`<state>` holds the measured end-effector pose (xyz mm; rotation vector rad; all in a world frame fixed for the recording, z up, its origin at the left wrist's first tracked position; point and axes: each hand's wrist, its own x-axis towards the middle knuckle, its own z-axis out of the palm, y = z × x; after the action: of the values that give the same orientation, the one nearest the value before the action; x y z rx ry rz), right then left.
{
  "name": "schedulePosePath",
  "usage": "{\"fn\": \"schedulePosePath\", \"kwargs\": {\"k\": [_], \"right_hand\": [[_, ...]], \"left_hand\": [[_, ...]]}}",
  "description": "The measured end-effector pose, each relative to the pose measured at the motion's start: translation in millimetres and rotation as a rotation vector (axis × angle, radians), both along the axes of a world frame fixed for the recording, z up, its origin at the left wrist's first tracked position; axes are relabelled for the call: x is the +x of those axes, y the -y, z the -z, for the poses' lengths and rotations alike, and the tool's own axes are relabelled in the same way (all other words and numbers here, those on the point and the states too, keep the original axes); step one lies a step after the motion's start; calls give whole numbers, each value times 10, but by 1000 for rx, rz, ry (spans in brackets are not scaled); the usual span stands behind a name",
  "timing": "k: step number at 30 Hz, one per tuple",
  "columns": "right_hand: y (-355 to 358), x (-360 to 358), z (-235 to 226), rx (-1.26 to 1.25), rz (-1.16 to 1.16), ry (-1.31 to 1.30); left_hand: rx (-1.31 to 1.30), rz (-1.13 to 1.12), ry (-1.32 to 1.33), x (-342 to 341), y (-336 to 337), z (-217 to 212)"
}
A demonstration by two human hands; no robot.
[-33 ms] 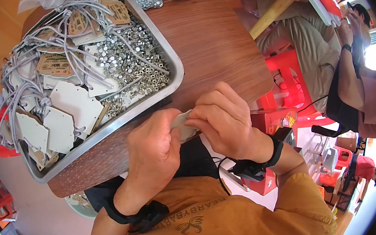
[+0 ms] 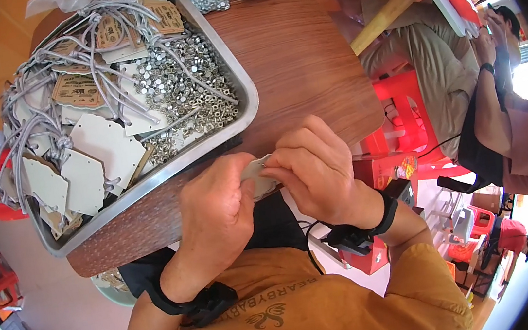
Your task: Manually assembling white card tags with metal studs and strings in a workshop.
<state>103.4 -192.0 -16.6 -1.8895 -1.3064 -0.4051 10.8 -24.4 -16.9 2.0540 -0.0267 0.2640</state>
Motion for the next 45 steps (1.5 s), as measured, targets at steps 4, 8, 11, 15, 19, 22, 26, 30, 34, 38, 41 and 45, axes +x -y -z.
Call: {"fn": "schedulePosePath", "kwargs": {"k": [4,8,11,15,19,22,26,30,34,38,41,45], "right_hand": [[0,-13,-10,6,10,40],[2,-39,-32,-6,19,47],[11,-47,-32,-1,22,61],[36,-83,-68,-30,59,29],[34,-124,-81,-2,152,26],[46,-105,-84,-33,87,27],[65,-77,-29,-3,28,14],[60,-99,-56,-14,28,5],[57,-167,-65,-22,68,52],[40,-128,-108,85,-3,30],[61,-117,-155,101,-54,34],[50,-149,-178,146,-77,181]], "left_hand": [[-31,10,23,-7,29,29],[59,-14,112,3,61,32],[75,-7,118,-11,79,22],[196,-18,220,-11,102,1],[331,-28,350,-10,119,13],[358,-37,381,-17,130,8],[341,-22,389,-25,134,26],[347,-4,424,-41,133,-8],[332,12,457,-68,108,-55],[315,35,501,-96,58,-102],[307,43,523,-125,46,-116],[384,20,596,-182,13,-143]]}}
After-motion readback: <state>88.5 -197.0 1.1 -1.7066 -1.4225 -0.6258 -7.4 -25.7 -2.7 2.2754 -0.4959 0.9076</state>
